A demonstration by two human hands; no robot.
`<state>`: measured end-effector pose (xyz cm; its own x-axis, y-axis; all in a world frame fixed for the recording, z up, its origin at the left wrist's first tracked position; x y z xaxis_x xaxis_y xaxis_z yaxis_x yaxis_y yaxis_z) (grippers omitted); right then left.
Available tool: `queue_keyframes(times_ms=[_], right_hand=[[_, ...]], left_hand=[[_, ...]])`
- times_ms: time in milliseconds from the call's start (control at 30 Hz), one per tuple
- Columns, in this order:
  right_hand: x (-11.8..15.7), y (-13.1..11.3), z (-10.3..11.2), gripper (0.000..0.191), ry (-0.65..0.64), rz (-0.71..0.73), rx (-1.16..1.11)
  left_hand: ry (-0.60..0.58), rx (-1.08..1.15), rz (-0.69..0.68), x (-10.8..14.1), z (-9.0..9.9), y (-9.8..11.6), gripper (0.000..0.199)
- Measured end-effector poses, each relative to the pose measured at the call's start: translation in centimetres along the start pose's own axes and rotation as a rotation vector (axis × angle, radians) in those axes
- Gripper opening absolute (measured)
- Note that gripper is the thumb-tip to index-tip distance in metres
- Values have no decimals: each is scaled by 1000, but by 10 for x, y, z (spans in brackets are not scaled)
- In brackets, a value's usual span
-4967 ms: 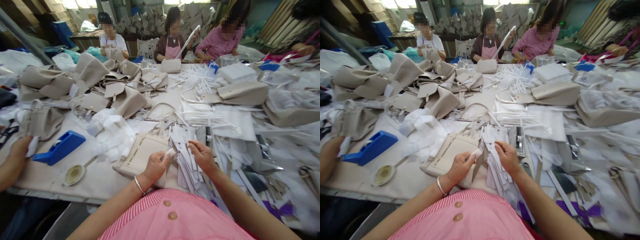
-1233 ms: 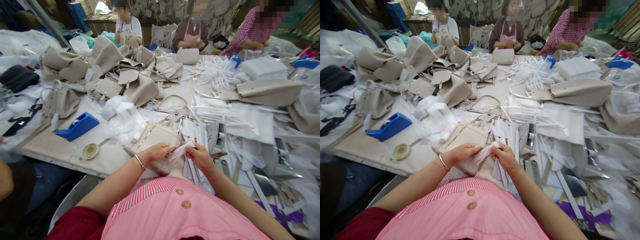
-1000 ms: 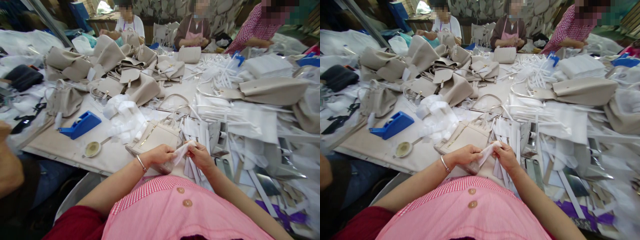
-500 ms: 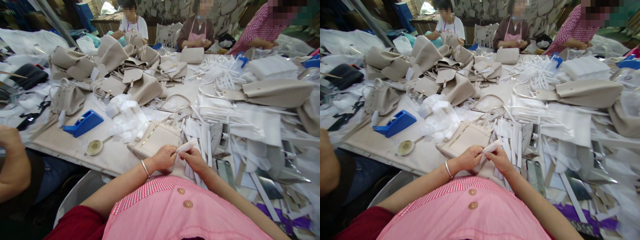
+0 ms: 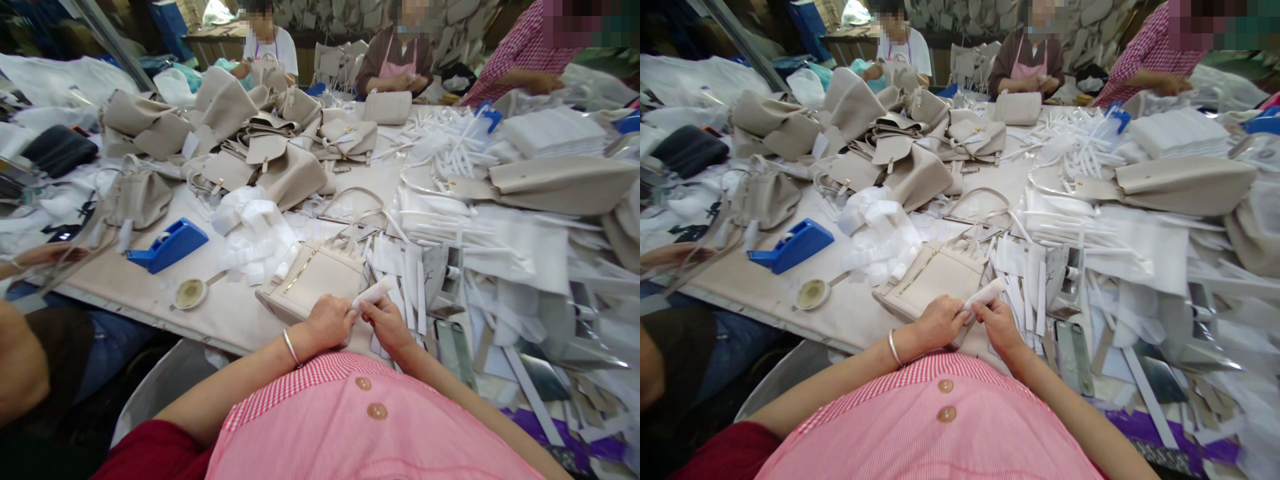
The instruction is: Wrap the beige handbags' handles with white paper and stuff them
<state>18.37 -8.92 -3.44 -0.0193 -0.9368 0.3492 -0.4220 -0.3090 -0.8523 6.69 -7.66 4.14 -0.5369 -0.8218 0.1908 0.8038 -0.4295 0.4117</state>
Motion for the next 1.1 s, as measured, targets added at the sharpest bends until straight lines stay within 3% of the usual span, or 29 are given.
queue_keyframes(times_ms=[100, 267, 400, 667, 933, 1100], right_hand=[[1, 3, 1, 33, 2, -32, -61], [-3, 8, -5, 31, -82, -77, -137], [-3, 9, -7, 29, -111, -86, -144], [8, 8, -14, 38, -202, -128, -119], [8, 0, -7, 33, 27, -2, 79], [10, -11, -14, 33, 16, 13, 110]], left_hand=[[-33, 78, -20, -1, -3, 1, 33], [-221, 518, -62, -2, -1, -3, 40], [-278, 535, -3, -5, -3, -8, 30], [-89, 347, 34, -5, -2, -8, 32], [-30, 247, -28, -3, -1, -2, 26], [-65, 285, -126, 5, 3, 4, 22]])
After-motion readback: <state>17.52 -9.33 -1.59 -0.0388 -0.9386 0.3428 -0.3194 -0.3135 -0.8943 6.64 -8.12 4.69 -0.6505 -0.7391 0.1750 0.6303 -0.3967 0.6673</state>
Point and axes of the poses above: each hand's wrist, its own x-axis away from the middle knuckle, its own z-axis out of the back of the hand, y = z × x, the point moved 10 cm from there along -x, towards the middle knuckle, and after that the axes turned 14 degrees about -x, right-handed, at the moved point
